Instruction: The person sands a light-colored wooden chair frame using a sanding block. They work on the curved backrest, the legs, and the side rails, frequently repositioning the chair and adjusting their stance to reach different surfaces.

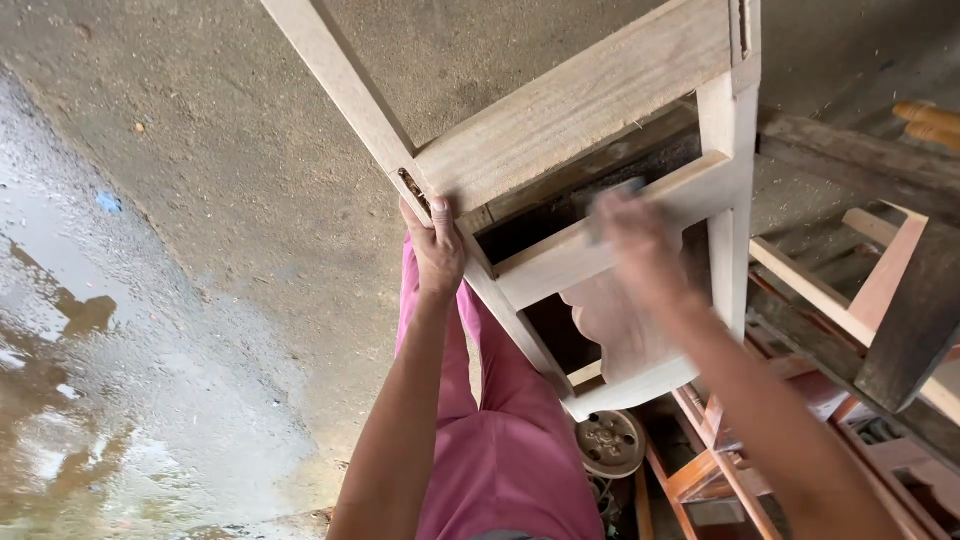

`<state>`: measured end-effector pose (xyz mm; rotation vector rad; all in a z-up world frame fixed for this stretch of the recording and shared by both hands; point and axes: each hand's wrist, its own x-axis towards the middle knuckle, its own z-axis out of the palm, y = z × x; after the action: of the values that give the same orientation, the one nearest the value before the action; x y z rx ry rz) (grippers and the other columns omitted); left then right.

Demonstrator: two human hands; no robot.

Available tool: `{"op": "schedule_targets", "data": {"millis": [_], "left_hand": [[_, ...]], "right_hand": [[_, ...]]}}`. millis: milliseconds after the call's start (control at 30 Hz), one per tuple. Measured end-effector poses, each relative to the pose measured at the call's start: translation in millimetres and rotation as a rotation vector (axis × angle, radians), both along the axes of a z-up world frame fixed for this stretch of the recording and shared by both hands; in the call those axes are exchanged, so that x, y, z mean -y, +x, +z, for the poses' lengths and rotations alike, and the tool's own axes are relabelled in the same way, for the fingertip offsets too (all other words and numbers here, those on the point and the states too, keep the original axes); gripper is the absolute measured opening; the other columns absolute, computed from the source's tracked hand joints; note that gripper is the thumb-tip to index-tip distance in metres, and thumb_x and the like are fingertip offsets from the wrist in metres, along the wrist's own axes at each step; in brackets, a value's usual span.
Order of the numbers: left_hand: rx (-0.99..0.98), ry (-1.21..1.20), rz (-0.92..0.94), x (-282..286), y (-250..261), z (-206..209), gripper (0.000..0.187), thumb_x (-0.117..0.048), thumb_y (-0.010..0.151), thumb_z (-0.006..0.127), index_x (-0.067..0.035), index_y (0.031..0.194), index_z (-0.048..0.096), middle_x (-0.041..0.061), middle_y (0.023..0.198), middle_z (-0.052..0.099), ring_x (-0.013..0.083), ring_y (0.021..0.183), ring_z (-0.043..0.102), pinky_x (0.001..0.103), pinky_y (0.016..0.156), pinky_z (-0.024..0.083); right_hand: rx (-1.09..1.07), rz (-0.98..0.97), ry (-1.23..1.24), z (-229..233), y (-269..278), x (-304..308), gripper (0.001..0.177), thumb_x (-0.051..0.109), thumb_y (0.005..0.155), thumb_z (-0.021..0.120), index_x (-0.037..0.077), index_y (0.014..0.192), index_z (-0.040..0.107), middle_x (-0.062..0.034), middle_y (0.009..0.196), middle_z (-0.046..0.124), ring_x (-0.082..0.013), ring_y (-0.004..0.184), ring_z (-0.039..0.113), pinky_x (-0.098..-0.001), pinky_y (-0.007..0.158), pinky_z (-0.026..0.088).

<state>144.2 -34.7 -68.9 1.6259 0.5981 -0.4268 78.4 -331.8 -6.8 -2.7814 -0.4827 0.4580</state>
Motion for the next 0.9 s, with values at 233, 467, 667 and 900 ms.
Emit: {"op": "schedule_targets", "data": {"millis": [233, 467, 667, 900], "left_hand": [[0.003, 0.009, 0.012, -2, -8, -14, 0.059, -0.045, 0.110, 0.048, -0.010, 0.155, 0.032, 0.028, 0.142, 0.050, 0.0403, 0.133, 0.053, 0.056, 0.116, 0.037], [0.047, 0.000, -0.021, -2, -34, -21, 0.066, -0.058, 0.108, 0.042, -0.013, 0.155, 0.034, 0.024, 0.134, 0.054, 0.0316, 0.117, 0.060, 0.057, 0.109, 0.043], [0.011, 0.061, -0.064, 5, -23, -17, 0.067, -0.048, 0.112, 0.044, -0.006, 0.159, 0.023, 0.031, 0.155, 0.035, 0.0414, 0.142, 0.041, 0.058, 0.122, 0.026], [0.051, 0.080, -0.119, -8, -19, -35, 0.071, -0.052, 0.111, 0.045, -0.010, 0.162, 0.020, 0.024, 0.160, 0.030, 0.0328, 0.150, 0.032, 0.051, 0.126, 0.021]], "right_hand": [[0.089, -0.171, -0.239, -3, -27, -62, 0.063, -0.006, 0.075, 0.065, 0.003, 0.137, 0.063, -0.0206, 0.131, 0.069, -0.0348, 0.126, 0.064, -0.0436, 0.114, 0.047], [0.110, -0.253, -0.040, 12, -17, -60, 0.054, -0.010, 0.086, 0.062, 0.008, 0.137, 0.064, -0.0172, 0.140, 0.064, -0.0324, 0.133, 0.059, -0.0446, 0.117, 0.040], [0.062, -0.653, -0.130, 0, -4, 32, 0.056, -0.014, 0.095, 0.055, 0.001, 0.149, 0.053, -0.0275, 0.149, 0.053, -0.0428, 0.139, 0.048, -0.0521, 0.114, 0.037], [0.272, -0.389, -0.067, -5, -52, -137, 0.047, 0.009, 0.096, 0.054, 0.025, 0.137, 0.067, 0.0013, 0.139, 0.067, -0.0181, 0.131, 0.061, -0.0357, 0.115, 0.046]]}}
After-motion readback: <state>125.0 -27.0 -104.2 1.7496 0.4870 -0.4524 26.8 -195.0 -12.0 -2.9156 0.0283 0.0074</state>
